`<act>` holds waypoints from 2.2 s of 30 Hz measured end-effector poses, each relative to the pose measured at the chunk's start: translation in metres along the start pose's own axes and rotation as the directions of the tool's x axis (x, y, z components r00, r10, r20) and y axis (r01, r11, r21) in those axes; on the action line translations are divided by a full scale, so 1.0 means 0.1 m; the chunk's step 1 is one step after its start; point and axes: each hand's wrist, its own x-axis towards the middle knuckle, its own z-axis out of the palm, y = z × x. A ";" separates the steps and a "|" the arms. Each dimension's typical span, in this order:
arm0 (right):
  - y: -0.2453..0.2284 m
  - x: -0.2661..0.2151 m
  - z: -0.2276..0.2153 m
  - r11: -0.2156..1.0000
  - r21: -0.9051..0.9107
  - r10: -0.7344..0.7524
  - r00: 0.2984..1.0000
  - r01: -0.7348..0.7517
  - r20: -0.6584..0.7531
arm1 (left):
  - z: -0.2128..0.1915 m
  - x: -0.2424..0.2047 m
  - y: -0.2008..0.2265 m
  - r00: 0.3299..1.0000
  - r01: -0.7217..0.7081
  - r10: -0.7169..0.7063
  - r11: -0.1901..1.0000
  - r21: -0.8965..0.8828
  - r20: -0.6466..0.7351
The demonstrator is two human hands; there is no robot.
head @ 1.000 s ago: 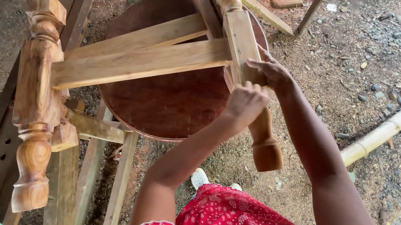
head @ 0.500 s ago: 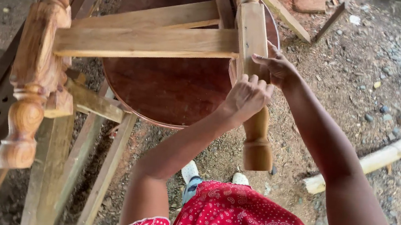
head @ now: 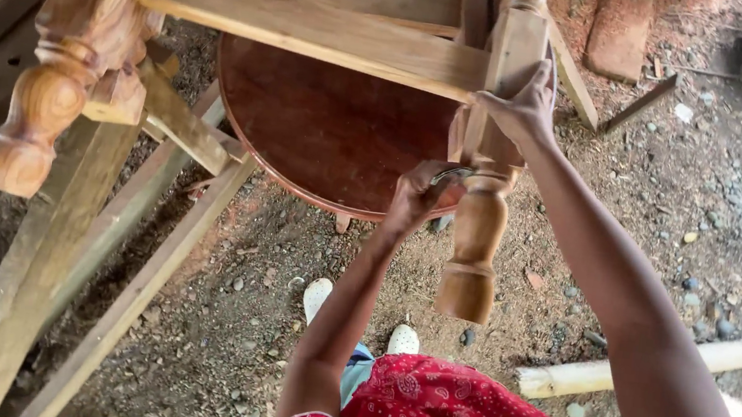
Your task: Sanding the decorative legs and frame of a wooden table base using a piece of sandpaper.
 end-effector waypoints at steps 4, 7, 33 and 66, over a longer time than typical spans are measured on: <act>-0.05 -0.07 -0.03 0.998 0.068 0.010 1.000 -0.010 0.001 | -0.13 0.10 0.09 0.958 -0.287 0.284 0.940 0.182 0.044; -0.04 -0.09 -0.02 0.999 0.038 0.022 1.000 -0.022 -0.011 | -0.20 0.14 0.33 0.938 -0.347 0.343 0.910 0.227 0.058; -0.08 -0.11 -0.03 0.998 0.033 0.059 0.998 -0.060 0.009 | -0.07 0.00 0.58 0.916 -0.336 0.394 0.856 0.393 -0.076; -0.06 -0.06 -0.04 0.998 -0.005 0.056 0.998 -0.055 0.010 | 0.01 0.15 0.44 0.907 -0.396 0.404 0.719 0.571 0.119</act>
